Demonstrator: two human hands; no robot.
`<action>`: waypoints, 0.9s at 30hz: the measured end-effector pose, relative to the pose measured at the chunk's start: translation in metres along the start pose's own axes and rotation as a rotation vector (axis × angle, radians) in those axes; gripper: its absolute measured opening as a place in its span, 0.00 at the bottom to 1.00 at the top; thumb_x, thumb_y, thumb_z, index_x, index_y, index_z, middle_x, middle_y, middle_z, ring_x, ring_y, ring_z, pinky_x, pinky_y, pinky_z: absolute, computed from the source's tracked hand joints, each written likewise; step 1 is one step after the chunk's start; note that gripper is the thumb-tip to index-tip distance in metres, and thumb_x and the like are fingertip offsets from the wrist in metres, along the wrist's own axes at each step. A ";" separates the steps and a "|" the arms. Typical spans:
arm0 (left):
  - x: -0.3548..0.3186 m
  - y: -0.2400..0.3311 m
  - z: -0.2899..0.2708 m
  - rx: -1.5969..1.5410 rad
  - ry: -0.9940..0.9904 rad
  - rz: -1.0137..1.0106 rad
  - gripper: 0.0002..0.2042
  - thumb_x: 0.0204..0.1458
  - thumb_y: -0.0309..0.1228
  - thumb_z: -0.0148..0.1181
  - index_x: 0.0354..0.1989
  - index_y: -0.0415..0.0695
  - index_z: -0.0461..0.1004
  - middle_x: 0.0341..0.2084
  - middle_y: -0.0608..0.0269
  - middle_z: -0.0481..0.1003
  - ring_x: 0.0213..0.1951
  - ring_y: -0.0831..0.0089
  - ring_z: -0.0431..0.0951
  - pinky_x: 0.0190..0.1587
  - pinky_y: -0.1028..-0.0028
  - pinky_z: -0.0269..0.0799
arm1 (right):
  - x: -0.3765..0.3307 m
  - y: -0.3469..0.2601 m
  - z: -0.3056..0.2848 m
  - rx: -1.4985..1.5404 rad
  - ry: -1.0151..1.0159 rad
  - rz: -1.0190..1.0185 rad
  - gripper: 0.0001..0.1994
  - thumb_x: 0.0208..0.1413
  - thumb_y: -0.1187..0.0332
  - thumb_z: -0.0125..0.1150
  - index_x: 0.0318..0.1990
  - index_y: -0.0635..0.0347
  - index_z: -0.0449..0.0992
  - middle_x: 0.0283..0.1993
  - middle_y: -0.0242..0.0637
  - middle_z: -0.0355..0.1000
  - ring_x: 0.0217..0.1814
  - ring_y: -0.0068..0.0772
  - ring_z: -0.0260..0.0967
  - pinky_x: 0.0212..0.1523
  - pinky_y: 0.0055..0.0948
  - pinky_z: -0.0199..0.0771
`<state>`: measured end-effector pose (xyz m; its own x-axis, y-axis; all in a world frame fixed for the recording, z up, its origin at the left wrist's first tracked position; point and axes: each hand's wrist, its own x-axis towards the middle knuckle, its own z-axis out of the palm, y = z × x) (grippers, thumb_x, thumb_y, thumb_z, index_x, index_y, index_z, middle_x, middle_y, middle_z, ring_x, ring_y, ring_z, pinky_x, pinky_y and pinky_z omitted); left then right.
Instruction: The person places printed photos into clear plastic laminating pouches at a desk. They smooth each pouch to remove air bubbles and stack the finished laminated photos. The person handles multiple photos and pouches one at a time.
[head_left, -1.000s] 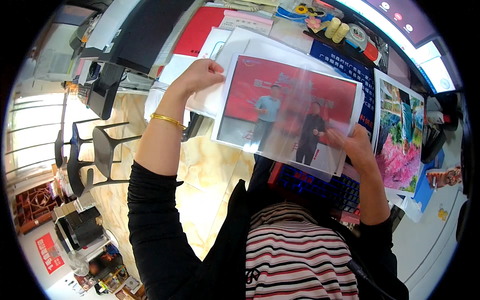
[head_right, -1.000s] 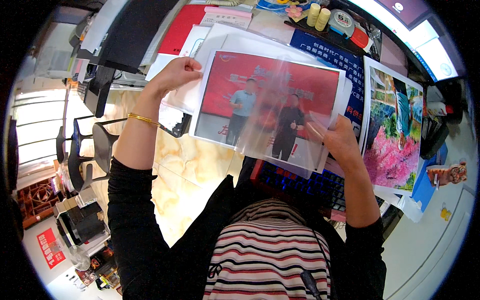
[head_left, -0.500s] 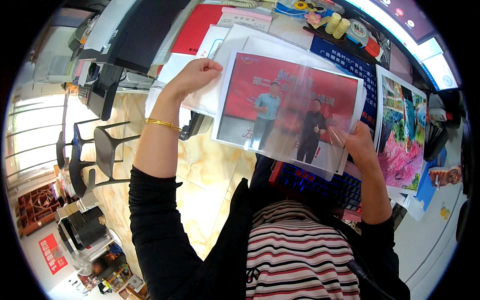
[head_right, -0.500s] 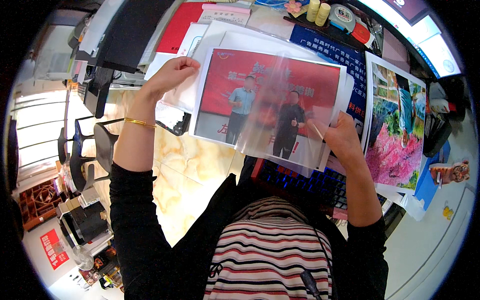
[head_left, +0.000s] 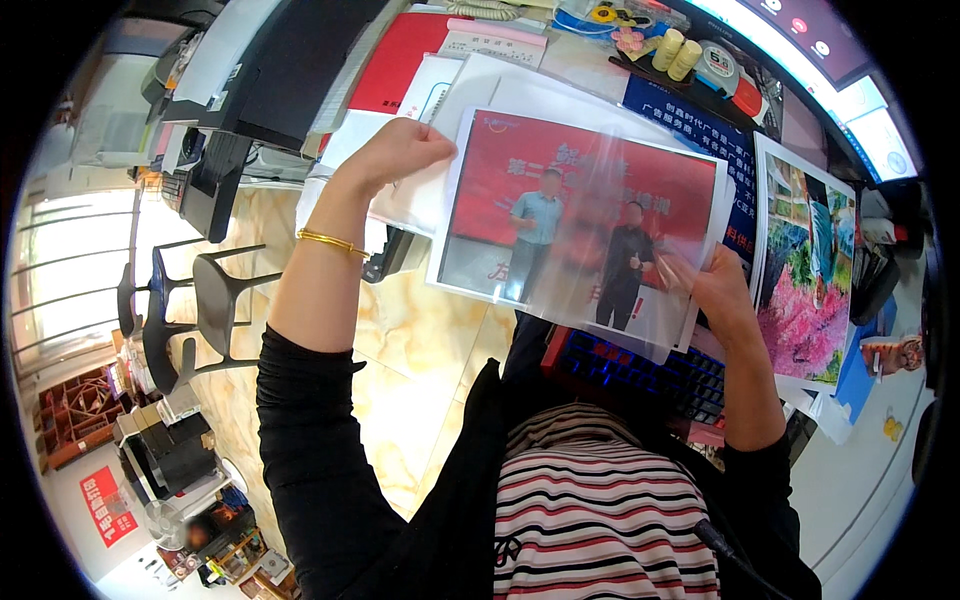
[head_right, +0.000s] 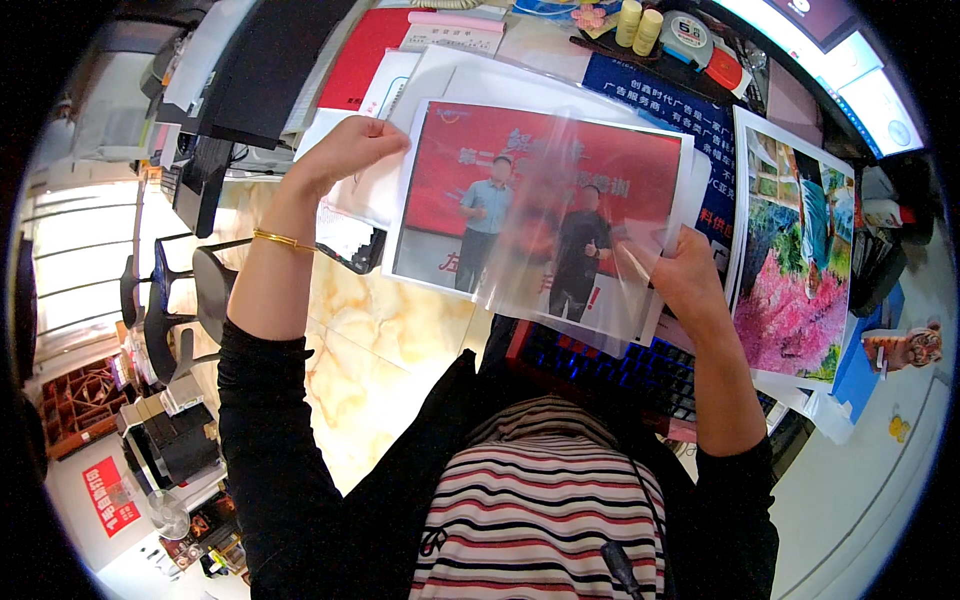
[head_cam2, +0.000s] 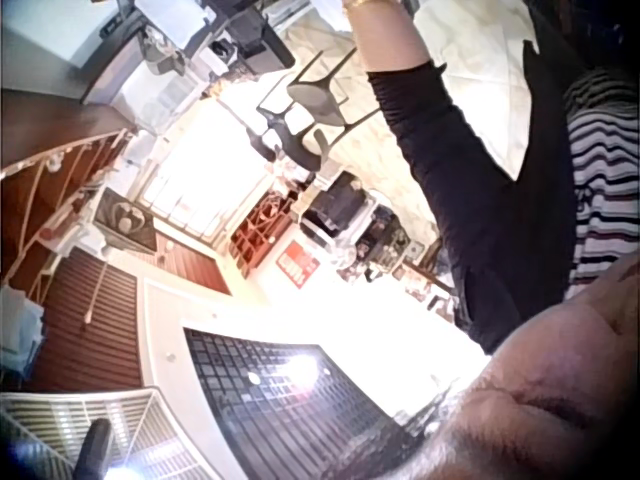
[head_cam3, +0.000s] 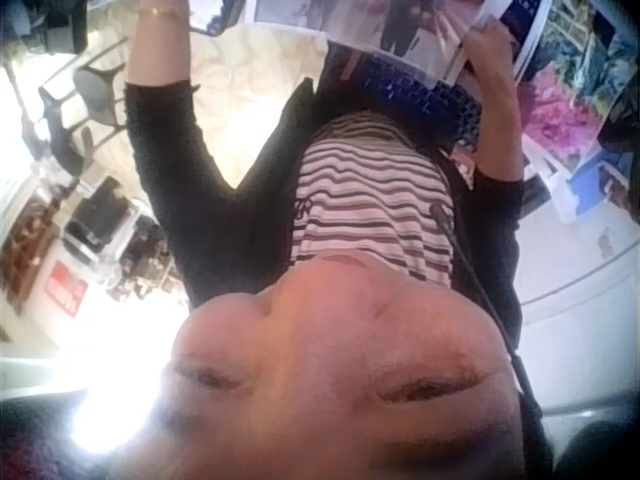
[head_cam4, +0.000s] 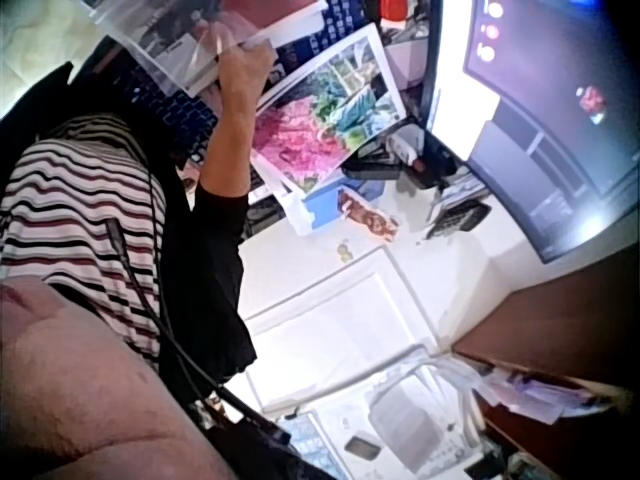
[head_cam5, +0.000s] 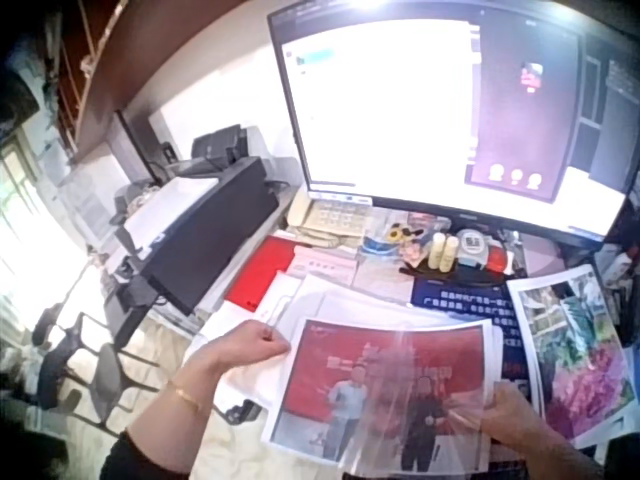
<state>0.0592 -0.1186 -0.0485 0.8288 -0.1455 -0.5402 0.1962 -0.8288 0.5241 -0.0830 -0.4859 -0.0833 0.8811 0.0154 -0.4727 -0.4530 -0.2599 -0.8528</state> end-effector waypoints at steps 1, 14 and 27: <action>0.000 -0.001 0.000 -0.036 0.016 -0.012 0.12 0.50 0.38 0.58 0.32 0.41 0.78 0.28 0.70 0.75 0.32 0.82 0.70 0.38 0.79 0.66 | 0.000 0.000 0.000 0.011 -0.008 -0.009 0.13 0.50 0.65 0.64 0.39 0.66 0.77 0.33 0.37 0.76 0.31 0.23 0.71 0.32 0.23 0.70; -0.005 0.001 -0.006 -0.129 -0.038 0.019 0.12 0.51 0.37 0.57 0.34 0.41 0.78 0.28 0.69 0.75 0.32 0.83 0.71 0.36 0.80 0.65 | -0.003 -0.004 0.000 -0.021 0.000 0.008 0.13 0.52 0.67 0.62 0.41 0.65 0.76 0.33 0.35 0.76 0.31 0.21 0.71 0.33 0.22 0.70; -0.009 0.007 -0.004 -0.243 -0.019 -0.024 0.11 0.44 0.35 0.59 0.28 0.40 0.79 0.24 0.63 0.77 0.30 0.81 0.73 0.38 0.80 0.68 | -0.007 -0.019 0.001 0.027 -0.073 0.058 0.12 0.54 0.70 0.61 0.44 0.65 0.75 0.35 0.34 0.76 0.33 0.17 0.72 0.34 0.18 0.72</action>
<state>0.0549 -0.1203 -0.0371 0.8132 -0.1395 -0.5651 0.3376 -0.6779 0.6531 -0.0812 -0.4799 -0.0640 0.8416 0.0719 -0.5353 -0.5071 -0.2360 -0.8289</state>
